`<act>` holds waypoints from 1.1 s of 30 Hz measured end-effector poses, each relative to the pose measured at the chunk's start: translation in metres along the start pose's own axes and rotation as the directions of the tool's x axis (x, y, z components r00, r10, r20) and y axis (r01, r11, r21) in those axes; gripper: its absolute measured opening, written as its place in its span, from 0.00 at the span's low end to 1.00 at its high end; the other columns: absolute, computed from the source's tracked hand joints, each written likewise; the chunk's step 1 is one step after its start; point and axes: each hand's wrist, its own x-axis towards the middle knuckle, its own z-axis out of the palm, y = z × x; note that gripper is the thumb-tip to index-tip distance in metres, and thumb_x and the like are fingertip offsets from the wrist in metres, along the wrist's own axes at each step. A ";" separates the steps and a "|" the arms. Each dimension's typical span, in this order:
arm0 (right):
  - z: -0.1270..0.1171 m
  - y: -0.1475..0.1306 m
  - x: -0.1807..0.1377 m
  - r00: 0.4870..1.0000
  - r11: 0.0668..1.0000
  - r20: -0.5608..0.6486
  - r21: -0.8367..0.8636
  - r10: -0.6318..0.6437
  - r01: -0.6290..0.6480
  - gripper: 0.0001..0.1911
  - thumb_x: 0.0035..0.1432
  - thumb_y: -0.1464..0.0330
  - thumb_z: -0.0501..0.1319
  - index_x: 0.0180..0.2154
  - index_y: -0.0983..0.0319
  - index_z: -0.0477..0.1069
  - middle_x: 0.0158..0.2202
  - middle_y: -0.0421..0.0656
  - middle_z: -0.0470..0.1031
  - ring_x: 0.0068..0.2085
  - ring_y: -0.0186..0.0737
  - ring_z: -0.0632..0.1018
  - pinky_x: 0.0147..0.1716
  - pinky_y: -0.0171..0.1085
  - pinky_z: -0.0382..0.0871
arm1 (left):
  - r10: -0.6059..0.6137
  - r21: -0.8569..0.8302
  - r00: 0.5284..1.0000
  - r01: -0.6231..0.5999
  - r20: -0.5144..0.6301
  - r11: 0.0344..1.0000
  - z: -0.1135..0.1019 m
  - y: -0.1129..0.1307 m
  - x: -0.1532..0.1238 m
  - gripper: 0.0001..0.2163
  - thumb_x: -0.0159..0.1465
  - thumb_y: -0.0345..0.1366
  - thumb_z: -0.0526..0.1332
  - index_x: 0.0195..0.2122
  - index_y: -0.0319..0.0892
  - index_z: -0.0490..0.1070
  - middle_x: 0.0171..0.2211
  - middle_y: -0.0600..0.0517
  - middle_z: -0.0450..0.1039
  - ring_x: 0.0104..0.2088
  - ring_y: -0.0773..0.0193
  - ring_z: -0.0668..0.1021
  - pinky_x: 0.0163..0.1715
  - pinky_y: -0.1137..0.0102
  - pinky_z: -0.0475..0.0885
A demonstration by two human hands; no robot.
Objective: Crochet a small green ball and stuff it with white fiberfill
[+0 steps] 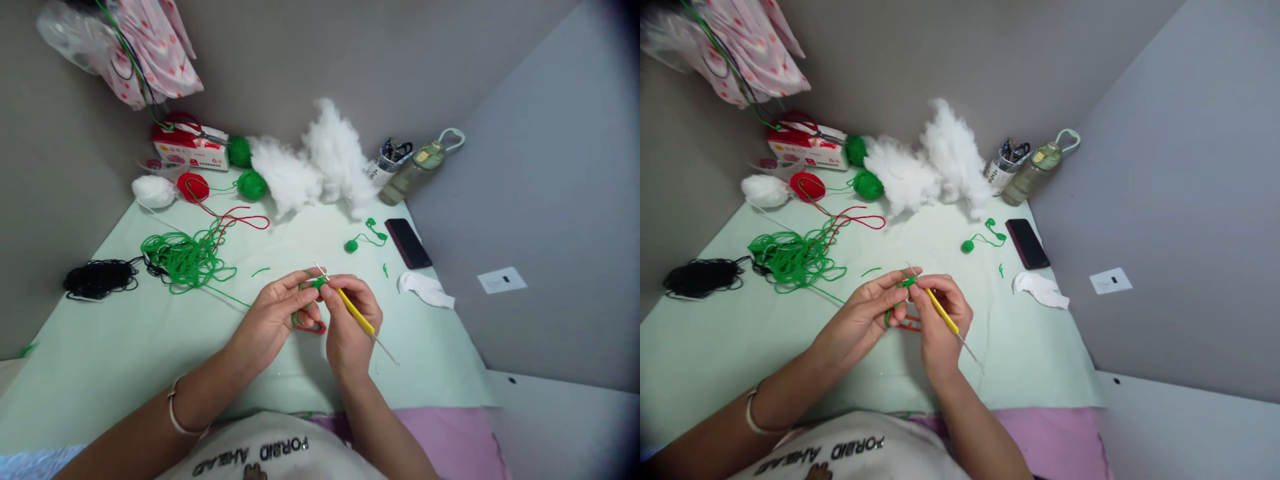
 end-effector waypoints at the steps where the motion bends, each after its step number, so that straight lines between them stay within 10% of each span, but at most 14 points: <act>1: 0.000 0.001 -0.001 1.000 1.000 -0.003 0.002 -0.004 0.004 0.02 0.58 0.70 0.70 0.34 0.59 0.78 0.32 0.39 0.78 0.31 0.33 0.78 0.31 0.34 0.74 | -0.027 -0.044 1.000 0.027 0.000 0.999 0.001 0.000 -0.001 0.13 0.58 0.31 0.73 0.45 0.41 0.82 0.32 0.52 0.78 0.24 0.74 0.75 0.25 0.78 0.72; 13: -0.003 -0.002 -0.004 0.975 0.976 0.041 -0.010 -0.217 0.218 0.12 0.59 0.80 0.66 0.36 0.55 0.79 0.34 0.38 0.79 0.39 0.35 0.80 0.38 0.36 0.76 | -0.127 -0.178 0.992 0.124 -0.005 0.976 0.009 0.003 -0.010 0.13 0.56 0.31 0.75 0.43 0.39 0.82 0.27 0.57 0.72 0.22 0.77 0.71 0.26 0.80 0.72; 23: -0.002 -0.002 0.004 0.972 0.952 0.116 0.206 0.204 -0.225 0.05 0.55 0.69 0.73 0.34 0.57 0.79 0.31 0.37 0.80 0.31 0.33 0.79 0.34 0.34 0.76 | 0.028 -0.204 0.997 -0.042 -0.073 0.978 0.013 0.006 -0.010 0.07 0.63 0.24 0.68 0.42 0.37 0.81 0.40 0.52 0.77 0.33 0.75 0.80 0.39 0.80 0.78; 33: -0.018 0.002 0.016 0.973 0.983 0.225 0.161 0.045 -0.083 0.03 0.59 0.65 0.71 0.36 0.55 0.81 0.32 0.37 0.76 0.29 0.31 0.77 0.31 0.33 0.72 | 0.041 -0.050 0.999 -0.041 0.003 0.998 0.004 0.005 -0.011 0.16 0.66 0.30 0.68 0.55 0.41 0.76 0.33 0.54 0.76 0.32 0.71 0.80 0.34 0.77 0.76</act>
